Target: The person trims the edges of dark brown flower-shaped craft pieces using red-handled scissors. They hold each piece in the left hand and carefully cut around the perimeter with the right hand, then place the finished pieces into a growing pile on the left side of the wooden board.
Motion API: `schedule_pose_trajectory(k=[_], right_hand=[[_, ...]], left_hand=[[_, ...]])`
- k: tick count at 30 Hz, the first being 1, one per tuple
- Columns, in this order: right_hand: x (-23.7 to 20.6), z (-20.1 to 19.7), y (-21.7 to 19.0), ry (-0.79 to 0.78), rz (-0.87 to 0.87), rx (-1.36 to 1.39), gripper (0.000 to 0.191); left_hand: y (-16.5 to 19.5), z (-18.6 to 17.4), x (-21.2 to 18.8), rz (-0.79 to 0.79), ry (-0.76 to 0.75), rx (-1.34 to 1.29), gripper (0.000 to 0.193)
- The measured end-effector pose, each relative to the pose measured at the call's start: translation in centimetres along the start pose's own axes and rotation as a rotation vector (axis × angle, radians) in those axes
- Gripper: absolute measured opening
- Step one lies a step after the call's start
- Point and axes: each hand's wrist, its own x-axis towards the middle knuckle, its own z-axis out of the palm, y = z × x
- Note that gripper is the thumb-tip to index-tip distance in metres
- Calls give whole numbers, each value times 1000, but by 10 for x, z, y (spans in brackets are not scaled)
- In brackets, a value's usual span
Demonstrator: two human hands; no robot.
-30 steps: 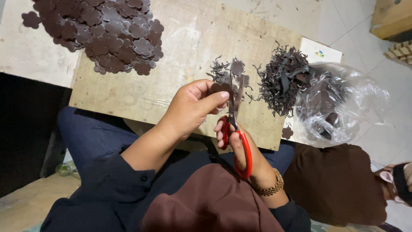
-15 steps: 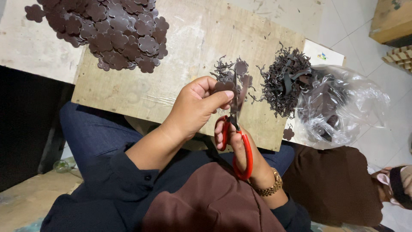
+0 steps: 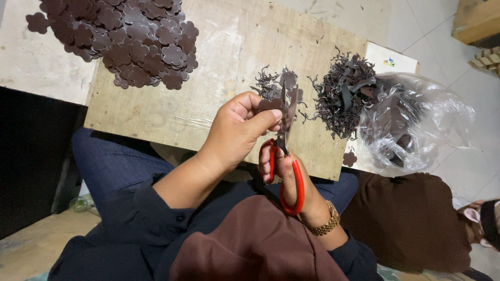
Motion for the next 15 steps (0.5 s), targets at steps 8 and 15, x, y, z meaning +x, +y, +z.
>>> schedule_pose_trajectory(k=[8,15], right_hand=[[-2,-2,4,33,75,120,65],[-2,-5,0,15,90,110,66]], left_hand=[[0,2,-1,-11,20,41,7],[0,2,-3,-4,11,34,7]])
